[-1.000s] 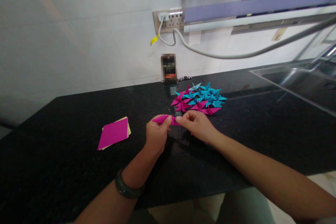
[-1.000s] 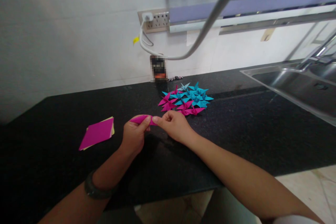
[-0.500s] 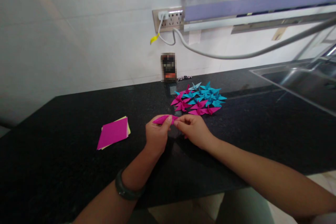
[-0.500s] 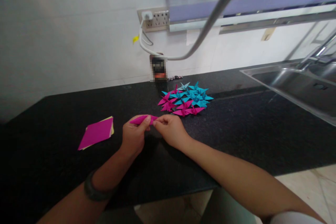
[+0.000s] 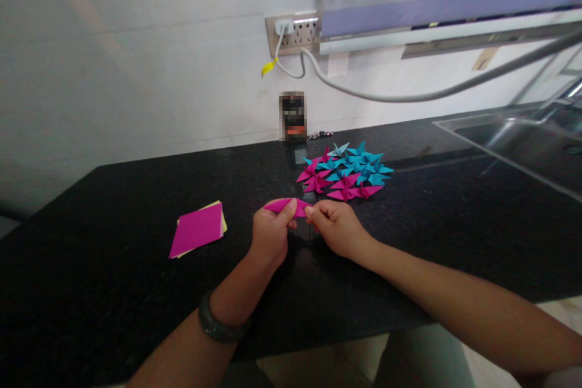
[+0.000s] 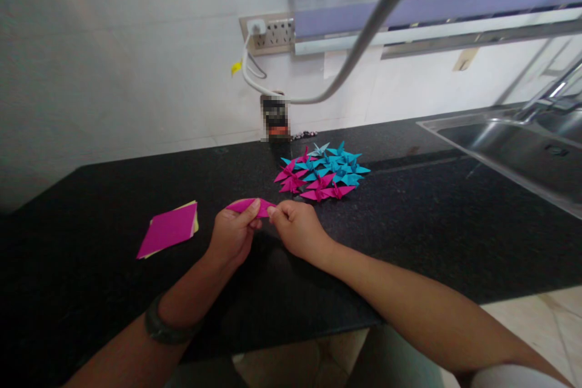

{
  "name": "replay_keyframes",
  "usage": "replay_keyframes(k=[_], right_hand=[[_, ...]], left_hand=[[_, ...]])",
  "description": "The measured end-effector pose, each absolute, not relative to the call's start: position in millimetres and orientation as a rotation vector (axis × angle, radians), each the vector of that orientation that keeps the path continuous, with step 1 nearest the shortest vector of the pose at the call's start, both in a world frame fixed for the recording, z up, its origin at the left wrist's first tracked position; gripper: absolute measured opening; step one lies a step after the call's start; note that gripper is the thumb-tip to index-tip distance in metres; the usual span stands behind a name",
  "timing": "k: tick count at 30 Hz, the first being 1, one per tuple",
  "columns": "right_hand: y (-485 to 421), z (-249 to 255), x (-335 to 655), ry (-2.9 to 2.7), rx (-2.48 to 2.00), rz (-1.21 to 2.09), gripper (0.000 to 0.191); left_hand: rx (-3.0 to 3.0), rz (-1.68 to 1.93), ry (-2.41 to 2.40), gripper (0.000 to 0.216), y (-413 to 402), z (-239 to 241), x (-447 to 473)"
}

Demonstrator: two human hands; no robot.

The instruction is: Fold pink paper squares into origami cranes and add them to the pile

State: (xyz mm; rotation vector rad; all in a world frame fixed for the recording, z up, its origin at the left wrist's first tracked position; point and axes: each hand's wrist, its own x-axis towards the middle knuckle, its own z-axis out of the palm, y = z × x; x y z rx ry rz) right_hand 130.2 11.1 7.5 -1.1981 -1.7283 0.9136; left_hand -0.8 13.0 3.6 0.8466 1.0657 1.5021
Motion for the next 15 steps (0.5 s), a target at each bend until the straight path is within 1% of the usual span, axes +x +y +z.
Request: replay_keyframes(k=[3, 5, 7, 10, 15], right_hand=[[17, 8, 135, -1.669, -1.276, 0.831, 0.044], [22, 9, 138, -1.558, -1.29, 0.801, 0.048], [27, 8, 141, -1.545, -1.213, 0.818, 0.043], [29, 6, 140, -1.656, -1.104, 1.002, 0.036], [20, 6, 135, -1.729, -1.141, 1.249, 0.032]], left_hand=[[0.765, 1.543, 1.093, 0.019, 17, 4, -5], [0.773, 1.519, 1.1, 0.02, 19, 3, -7], [0.842, 1.412, 1.098, 0.02, 17, 2, -7], [0.919, 1.277, 1.065, 0.021, 14, 2, -6], [0.812, 1.308, 0.923, 0.026, 13, 6, -5]])
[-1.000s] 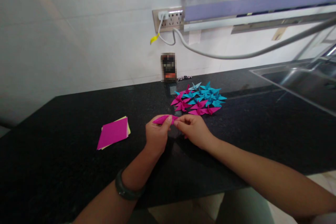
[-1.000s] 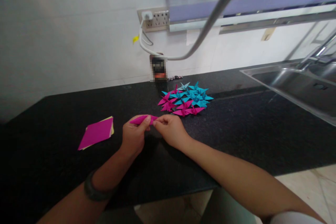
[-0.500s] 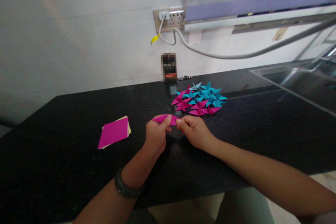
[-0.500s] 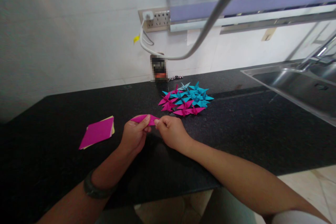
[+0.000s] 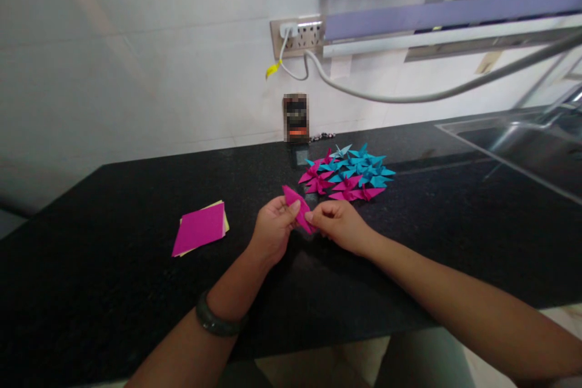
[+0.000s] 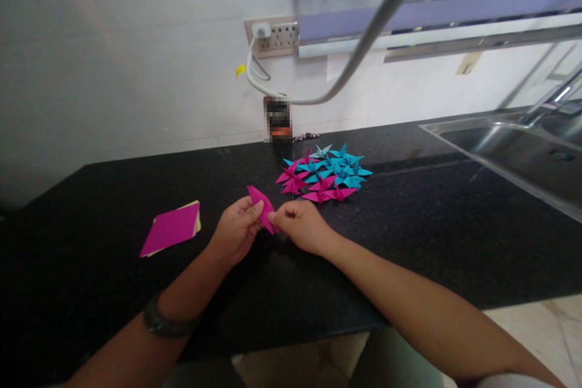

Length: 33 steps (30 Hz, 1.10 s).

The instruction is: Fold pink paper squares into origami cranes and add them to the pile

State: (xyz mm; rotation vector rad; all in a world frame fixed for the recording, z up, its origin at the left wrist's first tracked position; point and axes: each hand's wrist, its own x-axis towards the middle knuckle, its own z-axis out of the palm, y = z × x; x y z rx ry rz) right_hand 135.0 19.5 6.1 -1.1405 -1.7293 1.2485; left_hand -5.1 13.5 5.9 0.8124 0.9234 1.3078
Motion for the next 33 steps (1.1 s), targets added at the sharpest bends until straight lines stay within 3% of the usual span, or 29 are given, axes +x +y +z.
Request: replay_keyframes(k=[3, 11, 17, 27, 33], right_hand=[[17, 9, 134, -1.739, -1.138, 1.355, 0.03], [21, 10, 134, -1.571, -1.049, 1.195, 0.024], [22, 7, 133, -1.461, -1.056, 1.067, 0.021], [18, 12, 128, -1.282, -0.957, 1.385, 0.034], [16, 13, 129, -1.208, -0.972, 1.381, 0.039]], left_hand=[[0.796, 1.347, 0.945, 0.026, 15, 4, -5], [1.247, 1.379, 1.216, 0.014, 11, -3, -6], [1.129, 1.213, 1.086, 0.032, 7, -4, 2], [1.278, 1.173, 1.104, 0.024, 2, -2, 2], [1.504, 1.131, 1.108, 0.029, -3, 5, 0]])
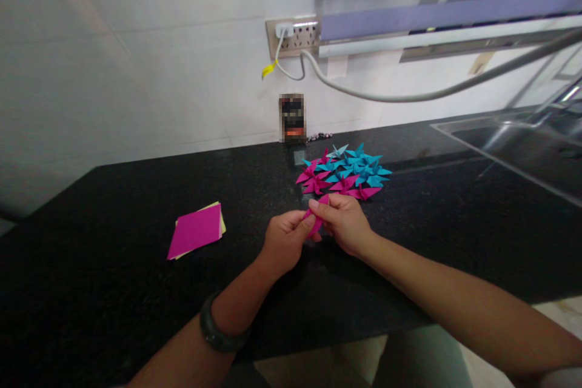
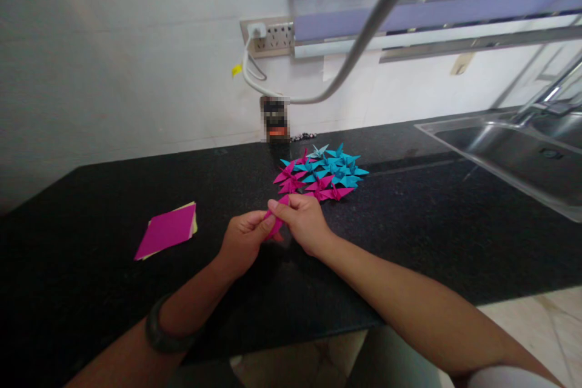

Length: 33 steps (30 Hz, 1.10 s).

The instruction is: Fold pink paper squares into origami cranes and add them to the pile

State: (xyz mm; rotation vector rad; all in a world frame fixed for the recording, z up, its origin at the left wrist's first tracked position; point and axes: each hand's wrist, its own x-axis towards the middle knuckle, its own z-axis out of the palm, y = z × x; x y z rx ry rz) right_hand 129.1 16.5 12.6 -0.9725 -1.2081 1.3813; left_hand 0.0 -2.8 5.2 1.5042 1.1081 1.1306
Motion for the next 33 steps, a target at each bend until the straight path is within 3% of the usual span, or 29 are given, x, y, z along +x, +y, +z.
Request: replay_keyframes(k=[5, 9, 14, 29, 33], right_hand=[[24, 8, 134, -1.27, -0.976, 1.296, 0.047], [27, 8, 136, -1.365, -1.02, 1.053, 0.023], [28, 5, 135, -1.381, -1.0, 1.018, 0.014], [31, 4, 139, -1.394, -0.854, 1.255, 0.025], [31, 4, 143, -1.637, -0.848, 0.994, 0.013]], left_hand=[[1.294, 1.19, 1.134, 0.031, -2, 5, 3], [1.127, 1.274, 1.158, 0.026, 3, 1, 6], [1.11, 1.217, 1.055, 0.027, 5, -5, 6], [1.192, 1.146, 1.01, 0.023, 6, -7, 3], [1.293, 1.141, 1.063, 0.02, 6, -4, 2]])
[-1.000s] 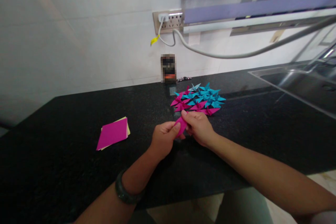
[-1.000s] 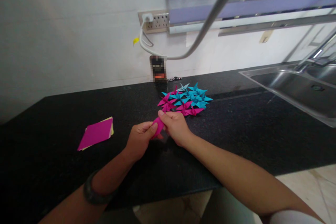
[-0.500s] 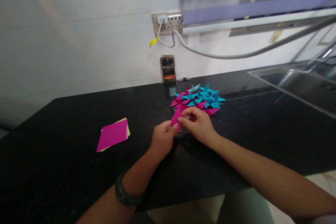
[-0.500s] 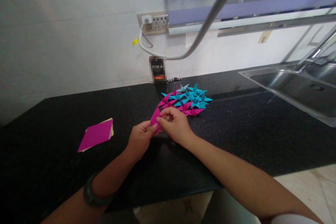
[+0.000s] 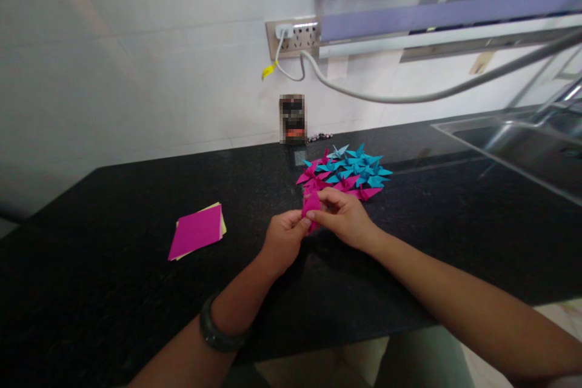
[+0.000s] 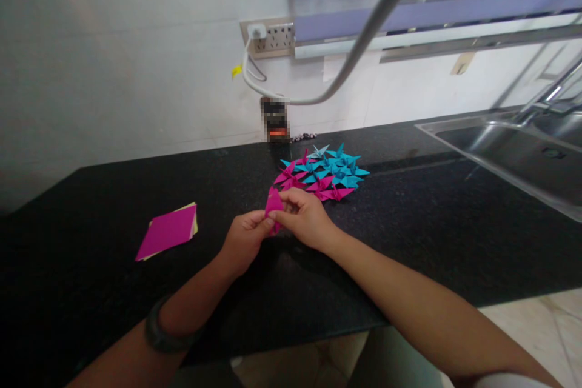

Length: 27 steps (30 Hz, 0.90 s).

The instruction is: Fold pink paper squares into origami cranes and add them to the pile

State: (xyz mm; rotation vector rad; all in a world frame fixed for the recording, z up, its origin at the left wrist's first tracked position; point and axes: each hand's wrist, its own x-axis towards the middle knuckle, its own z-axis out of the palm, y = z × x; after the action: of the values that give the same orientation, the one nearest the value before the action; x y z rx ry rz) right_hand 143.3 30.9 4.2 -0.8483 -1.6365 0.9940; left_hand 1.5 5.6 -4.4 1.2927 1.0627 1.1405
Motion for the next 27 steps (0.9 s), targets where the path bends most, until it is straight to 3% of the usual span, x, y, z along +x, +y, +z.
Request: replay_keyframes(k=[3, 7, 14, 19, 27], right_hand=[[31, 4, 146, -1.784, -0.779, 0.669, 0.005], [33, 3, 149, -1.975, -0.614, 0.276, 0.011], [36, 2, 155, -2.223, -0.513, 0.064, 0.02], [32, 6, 154, -2.14, -0.582, 0.136, 0.017], [32, 8, 150, -1.892, -0.917, 0.681, 0.016]], left_hand=[[1.273, 1.138, 1.043, 0.02, 5, -2, 2], [1.1, 1.134, 0.967, 0.018, 4, -3, 4], [0.943, 1.081, 0.86, 0.019, 7, -2, 0], [1.123, 1.107, 0.884, 0.023, 8, -1, -2], [1.558, 1.062, 1.125, 0.033, 9, -8, -5]])
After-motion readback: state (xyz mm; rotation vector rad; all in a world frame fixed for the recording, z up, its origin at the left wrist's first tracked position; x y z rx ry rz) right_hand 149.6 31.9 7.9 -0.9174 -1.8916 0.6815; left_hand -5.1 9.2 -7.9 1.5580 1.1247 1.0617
